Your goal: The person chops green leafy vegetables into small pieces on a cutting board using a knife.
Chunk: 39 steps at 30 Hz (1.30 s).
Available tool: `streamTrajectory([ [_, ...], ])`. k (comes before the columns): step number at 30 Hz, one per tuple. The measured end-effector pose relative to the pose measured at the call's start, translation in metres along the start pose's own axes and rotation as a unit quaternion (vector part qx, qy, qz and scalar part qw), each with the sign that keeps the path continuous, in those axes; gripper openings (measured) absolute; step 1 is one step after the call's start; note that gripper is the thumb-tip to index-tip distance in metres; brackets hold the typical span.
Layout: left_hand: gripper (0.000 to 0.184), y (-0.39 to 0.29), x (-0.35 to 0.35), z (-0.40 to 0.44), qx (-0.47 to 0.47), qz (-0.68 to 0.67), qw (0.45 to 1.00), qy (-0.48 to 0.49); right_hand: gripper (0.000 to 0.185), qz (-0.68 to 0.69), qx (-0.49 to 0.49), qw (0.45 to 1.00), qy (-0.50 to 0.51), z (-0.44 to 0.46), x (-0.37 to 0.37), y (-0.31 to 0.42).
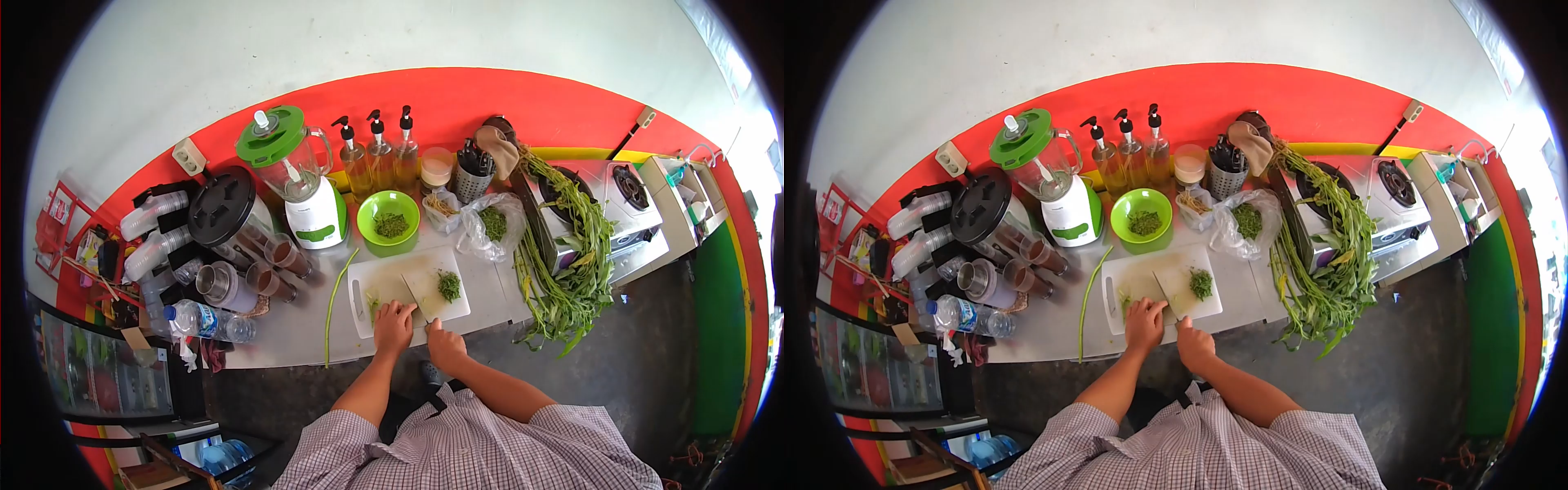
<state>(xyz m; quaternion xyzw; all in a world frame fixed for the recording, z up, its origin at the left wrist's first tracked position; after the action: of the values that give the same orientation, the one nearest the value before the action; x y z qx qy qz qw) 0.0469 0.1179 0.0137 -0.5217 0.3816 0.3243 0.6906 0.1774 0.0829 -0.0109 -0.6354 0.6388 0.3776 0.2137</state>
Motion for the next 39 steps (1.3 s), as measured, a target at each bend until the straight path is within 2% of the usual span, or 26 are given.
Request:
streamTrajectory([
  [2, 0.021, 0.000, -0.004, -0.002, 0.008, -0.025, 0.999, -0.029, 0.048, -0.009, -0.012, 1.000, -0.005, 0.001, -0.007, 0.002],
  [6, 0.018, 0.001, -0.003, -0.002, -0.003, -0.045, 0.999, -0.026, 0.046, 0.020, 0.005, 1.000, -0.001, -0.007, 0.006, -0.001],
  [12, 0.016, 0.002, -0.006, -0.001, 0.014, -0.043, 0.998, -0.045, 0.043, -0.004, -0.016, 1.000, -0.017, 0.003, -0.015, 0.005],
  [17, 0.016, 0.001, -0.004, 0.000, 0.005, -0.031, 0.999, -0.030, 0.037, 0.008, 0.023, 1.000, -0.008, -0.004, 0.000, 0.001],
  [18, 0.016, 0.001, -0.004, 0.000, 0.005, -0.032, 0.999, -0.030, 0.037, 0.007, 0.024, 1.000, -0.009, 0.000, -0.001, -0.001],
  [20, 0.016, 0.001, -0.004, -0.001, 0.008, -0.026, 0.999, -0.031, 0.039, -0.020, -0.036, 0.999, -0.032, 0.009, -0.006, 0.005],
  [23, 0.015, 0.000, -0.009, -0.001, 0.005, -0.042, 0.998, -0.052, 0.041, -0.002, -0.022, 0.999, -0.035, 0.009, -0.021, 0.005],
  [27, 0.015, 0.002, -0.007, -0.001, 0.003, -0.044, 0.998, -0.055, 0.040, -0.010, -0.016, 0.999, -0.033, -0.006, 0.000, 0.003],
  [29, 0.013, 0.001, -0.006, -0.001, 0.002, -0.041, 0.998, -0.044, 0.024, -0.028, 0.013, 0.999, -0.038, -0.001, 0.007, -0.002],
  [30, 0.013, 0.001, -0.007, -0.001, 0.002, -0.041, 0.998, -0.046, 0.024, -0.029, 0.013, 0.999, -0.039, 0.001, 0.001, -0.003],
  [32, 0.013, 0.000, -0.009, -0.001, 0.002, -0.045, 0.998, -0.038, 0.039, -0.020, -0.037, 0.999, -0.027, 0.004, -0.017, 0.005],
  [36, 0.013, 0.002, -0.009, -0.001, -0.001, -0.060, 0.997, -0.050, 0.037, -0.019, -0.037, 0.999, -0.001, -0.002, -0.010, 0.005],
  [39, 0.011, 0.003, -0.008, 0.000, -0.010, -0.060, 0.997, -0.050, 0.036, 0.009, -0.005, 0.999, -0.033, -0.007, 0.005, -0.004],
])
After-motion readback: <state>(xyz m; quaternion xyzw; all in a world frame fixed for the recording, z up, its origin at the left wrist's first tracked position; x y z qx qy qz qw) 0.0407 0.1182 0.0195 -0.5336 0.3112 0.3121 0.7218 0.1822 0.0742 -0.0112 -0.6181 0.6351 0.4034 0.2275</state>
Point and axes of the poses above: each hand's wrist, its own z-axis towards the middle knuckle, its own x-axis out of the palm, y = z × x, the point moved 9 cm from there along z, towards the middle knuckle, and after that the axes turned 11 degrees about y, right-handed, at the moved point
